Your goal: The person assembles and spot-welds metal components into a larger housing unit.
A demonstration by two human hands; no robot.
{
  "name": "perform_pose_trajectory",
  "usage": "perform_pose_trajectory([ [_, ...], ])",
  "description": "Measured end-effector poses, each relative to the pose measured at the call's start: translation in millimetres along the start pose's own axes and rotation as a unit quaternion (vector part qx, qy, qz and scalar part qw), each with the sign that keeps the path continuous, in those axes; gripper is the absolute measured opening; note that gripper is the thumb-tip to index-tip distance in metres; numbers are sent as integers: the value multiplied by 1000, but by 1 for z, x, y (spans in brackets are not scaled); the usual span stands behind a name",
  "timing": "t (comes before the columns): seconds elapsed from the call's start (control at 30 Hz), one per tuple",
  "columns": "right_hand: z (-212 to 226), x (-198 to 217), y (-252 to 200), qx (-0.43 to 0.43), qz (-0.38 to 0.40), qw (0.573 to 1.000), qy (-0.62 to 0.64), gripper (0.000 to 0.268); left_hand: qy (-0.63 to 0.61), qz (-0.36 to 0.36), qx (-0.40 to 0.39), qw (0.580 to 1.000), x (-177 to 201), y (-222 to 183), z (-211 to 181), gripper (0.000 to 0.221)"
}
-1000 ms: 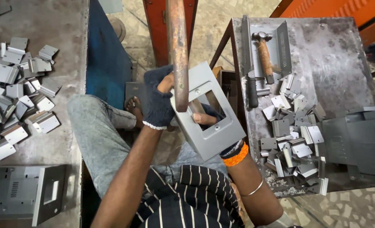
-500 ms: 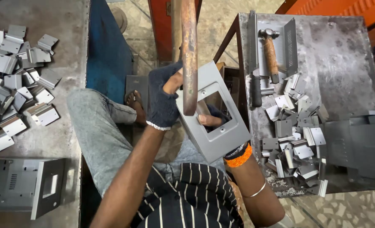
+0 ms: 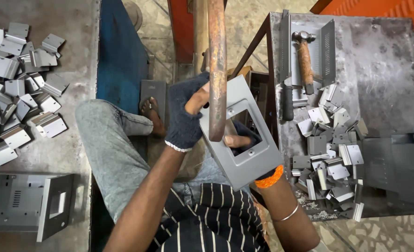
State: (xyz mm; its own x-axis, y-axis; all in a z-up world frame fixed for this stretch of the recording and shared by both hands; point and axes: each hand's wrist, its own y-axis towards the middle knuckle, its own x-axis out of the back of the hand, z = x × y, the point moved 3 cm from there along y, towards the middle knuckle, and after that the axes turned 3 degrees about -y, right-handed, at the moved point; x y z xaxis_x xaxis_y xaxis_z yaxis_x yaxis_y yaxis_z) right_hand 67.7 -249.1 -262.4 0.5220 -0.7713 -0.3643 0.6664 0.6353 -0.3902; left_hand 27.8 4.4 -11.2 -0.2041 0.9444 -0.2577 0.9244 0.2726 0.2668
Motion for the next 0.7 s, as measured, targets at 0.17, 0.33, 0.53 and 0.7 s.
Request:
perform_pose_trajectory([
  [0.17,-1,-5,2,1,0,1000,-6,47,3,-2,20,1000,-2,2,-4,36],
  [0.33,1,-1,-10,4,-8,1000,-14,48,-36,-9,26,999,-3,4,4,37],
  [0.53,7,1,-18,12,-15,1000,-21,49,-66,-14,46,997,-3,5,7,33],
  [0.7,3,3,-19,15,-20,999,-22,50,-51,-3,24,998,-3,5,-2,30],
])
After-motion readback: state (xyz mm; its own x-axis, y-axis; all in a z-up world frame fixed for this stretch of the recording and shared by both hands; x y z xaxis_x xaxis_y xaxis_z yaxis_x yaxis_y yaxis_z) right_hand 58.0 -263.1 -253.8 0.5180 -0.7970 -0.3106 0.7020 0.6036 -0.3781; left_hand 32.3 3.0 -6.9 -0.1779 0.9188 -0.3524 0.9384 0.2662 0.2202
